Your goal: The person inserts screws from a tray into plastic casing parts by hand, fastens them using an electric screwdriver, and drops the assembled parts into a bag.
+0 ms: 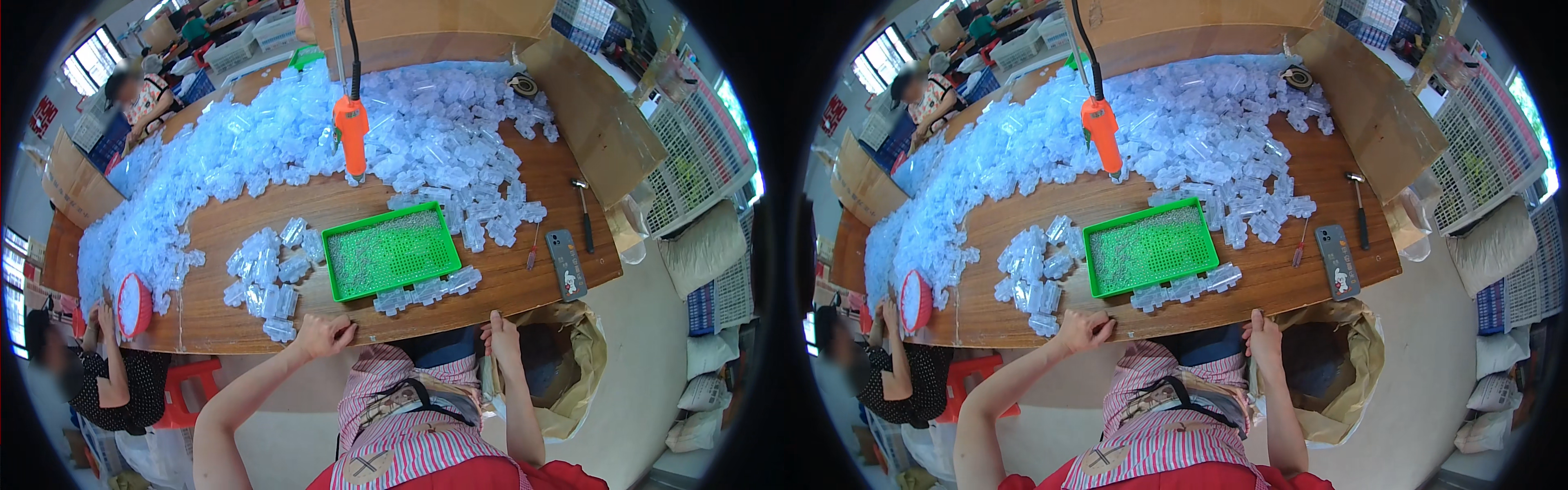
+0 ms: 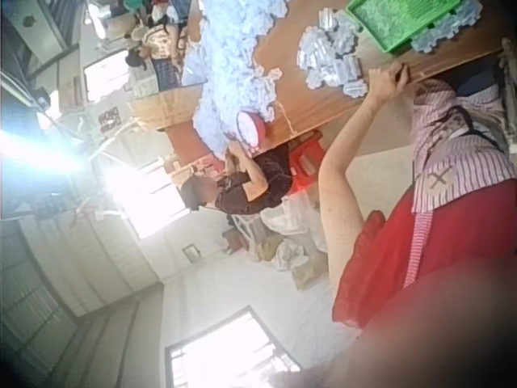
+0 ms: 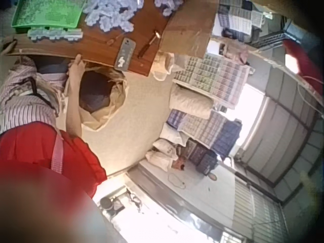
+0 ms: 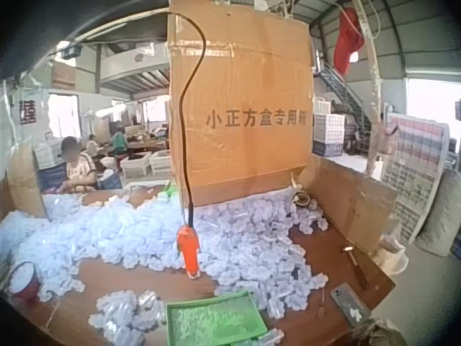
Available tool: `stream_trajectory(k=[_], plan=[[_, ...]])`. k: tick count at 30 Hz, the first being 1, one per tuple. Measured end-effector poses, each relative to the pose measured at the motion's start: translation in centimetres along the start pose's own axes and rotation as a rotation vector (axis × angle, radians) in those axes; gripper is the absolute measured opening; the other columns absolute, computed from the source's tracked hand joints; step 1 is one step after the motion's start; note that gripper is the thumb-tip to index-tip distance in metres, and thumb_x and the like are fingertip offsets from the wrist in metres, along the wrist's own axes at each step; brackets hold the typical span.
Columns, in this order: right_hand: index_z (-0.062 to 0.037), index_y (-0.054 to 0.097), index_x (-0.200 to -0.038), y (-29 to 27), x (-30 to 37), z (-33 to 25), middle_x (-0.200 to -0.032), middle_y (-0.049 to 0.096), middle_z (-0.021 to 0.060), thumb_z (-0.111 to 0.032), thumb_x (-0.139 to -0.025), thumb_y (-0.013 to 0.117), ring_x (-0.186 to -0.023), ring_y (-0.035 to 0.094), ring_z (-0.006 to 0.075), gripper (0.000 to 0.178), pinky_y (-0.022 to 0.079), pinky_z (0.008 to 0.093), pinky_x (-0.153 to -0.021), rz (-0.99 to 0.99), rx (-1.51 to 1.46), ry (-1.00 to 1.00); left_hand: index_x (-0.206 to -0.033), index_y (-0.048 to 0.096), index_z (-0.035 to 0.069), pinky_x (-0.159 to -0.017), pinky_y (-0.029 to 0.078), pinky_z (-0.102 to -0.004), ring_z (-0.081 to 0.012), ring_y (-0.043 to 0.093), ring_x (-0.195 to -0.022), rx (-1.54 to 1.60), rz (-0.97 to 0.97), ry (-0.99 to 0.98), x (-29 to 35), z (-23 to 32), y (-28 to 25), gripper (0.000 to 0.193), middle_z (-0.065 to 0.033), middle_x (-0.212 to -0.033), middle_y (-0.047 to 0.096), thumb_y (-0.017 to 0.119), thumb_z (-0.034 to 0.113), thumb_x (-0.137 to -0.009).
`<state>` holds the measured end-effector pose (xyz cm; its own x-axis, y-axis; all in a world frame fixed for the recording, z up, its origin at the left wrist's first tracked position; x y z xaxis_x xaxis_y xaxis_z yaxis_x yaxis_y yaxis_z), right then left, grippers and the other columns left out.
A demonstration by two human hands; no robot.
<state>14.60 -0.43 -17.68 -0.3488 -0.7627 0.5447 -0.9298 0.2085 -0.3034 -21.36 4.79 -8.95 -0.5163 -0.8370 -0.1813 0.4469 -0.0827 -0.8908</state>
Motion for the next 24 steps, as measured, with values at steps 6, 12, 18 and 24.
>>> stream_trajectory(k=[6,12,18,24], plan=[[0.006,0.061,-0.087,0.4,0.0,0.3,-0.06,0.054,0.0062,-0.039,-0.101,0.039,-0.04,0.046,0.0119,0.052,0.039,0.0271,-0.036,-0.034,0.032,0.066,-0.065,0.053,0.01,-0.041,0.044,-0.0403,-0.0285,0.058,-0.047,-0.006,-0.01,0.007,0.3,-0.3,-0.1,0.028,-0.0078,-0.055,0.058,0.062,0.026,-0.085],[0.0083,0.062,-0.091,0.3,-0.3,0.4,-0.062,0.056,0.0068,-0.041,-0.101,0.036,-0.043,0.047,0.0106,0.056,0.04,0.0256,-0.037,-0.182,0.149,0.204,-0.064,0.052,0.011,-0.041,0.043,-0.0381,-0.0256,0.057,-0.045,0.023,-0.015,0.014,0.3,-0.3,-0.2,0.027,-0.0057,-0.053,0.056,0.063,0.025,-0.084],[0.0069,0.062,-0.091,0.0,0.0,0.3,-0.064,0.058,0.0058,-0.04,-0.101,0.037,-0.048,0.047,0.0098,0.054,0.04,0.0247,-0.039,-0.222,0.065,0.316,-0.063,0.051,0.011,-0.039,0.042,-0.0357,-0.0232,0.055,-0.042,0.066,-0.008,0.041,-0.6,0.1,-0.4,0.027,-0.0045,-0.05,0.054,0.066,0.021,-0.082],[0.0071,0.063,-0.093,-0.5,-0.5,0.3,-0.066,0.06,0.0062,-0.039,-0.101,0.037,-0.048,0.048,0.01,0.054,0.041,0.0247,-0.04,-0.177,0.159,0.42,-0.064,0.052,0.012,-0.04,0.045,-0.0332,-0.0217,0.056,-0.043,0.083,-0.028,0.077,-0.6,-0.1,-0.1,0.026,-0.0034,-0.05,0.054,0.065,0.024,-0.084]])
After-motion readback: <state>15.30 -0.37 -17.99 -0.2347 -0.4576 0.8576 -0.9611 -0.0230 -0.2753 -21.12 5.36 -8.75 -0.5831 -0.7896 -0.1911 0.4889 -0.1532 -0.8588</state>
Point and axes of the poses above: each hand's wrist, its own x-axis away from the middle knuckle, its own y-axis out of the palm, z = x × y, the point moved 10 cm from there along -x, towards the middle knuckle
